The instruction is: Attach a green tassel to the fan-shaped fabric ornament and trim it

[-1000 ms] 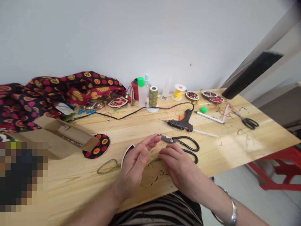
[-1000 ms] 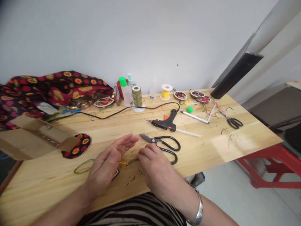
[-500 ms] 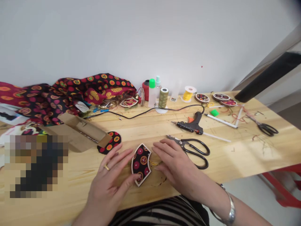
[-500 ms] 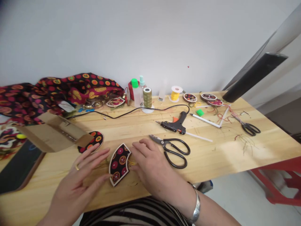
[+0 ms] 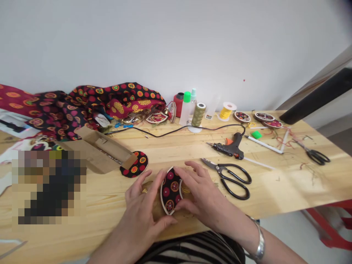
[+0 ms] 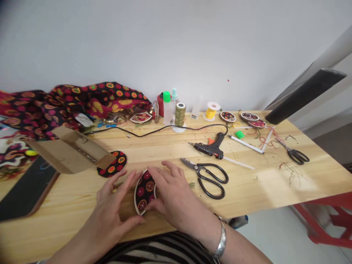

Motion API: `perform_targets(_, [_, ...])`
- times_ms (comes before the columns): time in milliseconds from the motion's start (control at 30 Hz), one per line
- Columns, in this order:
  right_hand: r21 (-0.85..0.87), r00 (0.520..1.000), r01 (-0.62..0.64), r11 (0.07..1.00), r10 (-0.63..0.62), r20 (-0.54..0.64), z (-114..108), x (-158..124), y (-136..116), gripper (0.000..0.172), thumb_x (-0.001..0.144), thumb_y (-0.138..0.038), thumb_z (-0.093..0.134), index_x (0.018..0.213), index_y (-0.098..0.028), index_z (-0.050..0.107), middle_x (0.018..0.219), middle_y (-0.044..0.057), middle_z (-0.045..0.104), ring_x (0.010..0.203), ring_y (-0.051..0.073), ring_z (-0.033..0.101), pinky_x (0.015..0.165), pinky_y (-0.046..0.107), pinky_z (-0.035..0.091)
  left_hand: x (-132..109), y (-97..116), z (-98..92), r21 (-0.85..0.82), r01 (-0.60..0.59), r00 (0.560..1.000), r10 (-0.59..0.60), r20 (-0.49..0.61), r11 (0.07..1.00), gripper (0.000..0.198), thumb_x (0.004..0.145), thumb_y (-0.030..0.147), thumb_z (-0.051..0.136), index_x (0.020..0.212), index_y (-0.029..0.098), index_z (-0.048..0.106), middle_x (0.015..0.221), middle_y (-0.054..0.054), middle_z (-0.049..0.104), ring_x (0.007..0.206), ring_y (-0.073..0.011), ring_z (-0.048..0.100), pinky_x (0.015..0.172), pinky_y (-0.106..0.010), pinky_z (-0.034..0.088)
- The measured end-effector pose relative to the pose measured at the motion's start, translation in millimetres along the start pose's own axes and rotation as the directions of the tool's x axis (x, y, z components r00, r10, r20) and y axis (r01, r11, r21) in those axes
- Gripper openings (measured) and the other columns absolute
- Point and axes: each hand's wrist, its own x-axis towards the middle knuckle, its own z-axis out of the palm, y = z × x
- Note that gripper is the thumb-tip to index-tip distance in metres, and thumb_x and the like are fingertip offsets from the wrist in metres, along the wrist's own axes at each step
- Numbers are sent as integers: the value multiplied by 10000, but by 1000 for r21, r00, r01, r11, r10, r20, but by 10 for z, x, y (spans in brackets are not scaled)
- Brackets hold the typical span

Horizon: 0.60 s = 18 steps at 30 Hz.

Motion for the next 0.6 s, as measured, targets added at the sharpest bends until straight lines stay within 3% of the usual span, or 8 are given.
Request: perform_targets(600, [-48, 1000, -12, 999, 12, -1, 52, 25, 28, 670, 750, -244, 694, 1339, -146, 390, 1259, 127, 548, 1274, 313, 310, 1018, 515, 345, 4, -33, 67, 43, -18, 999, 19, -26, 999, 975, 725, 408, 668, 1448, 290, 25, 1310, -127, 485, 1240, -357, 308, 955, -511, 279])
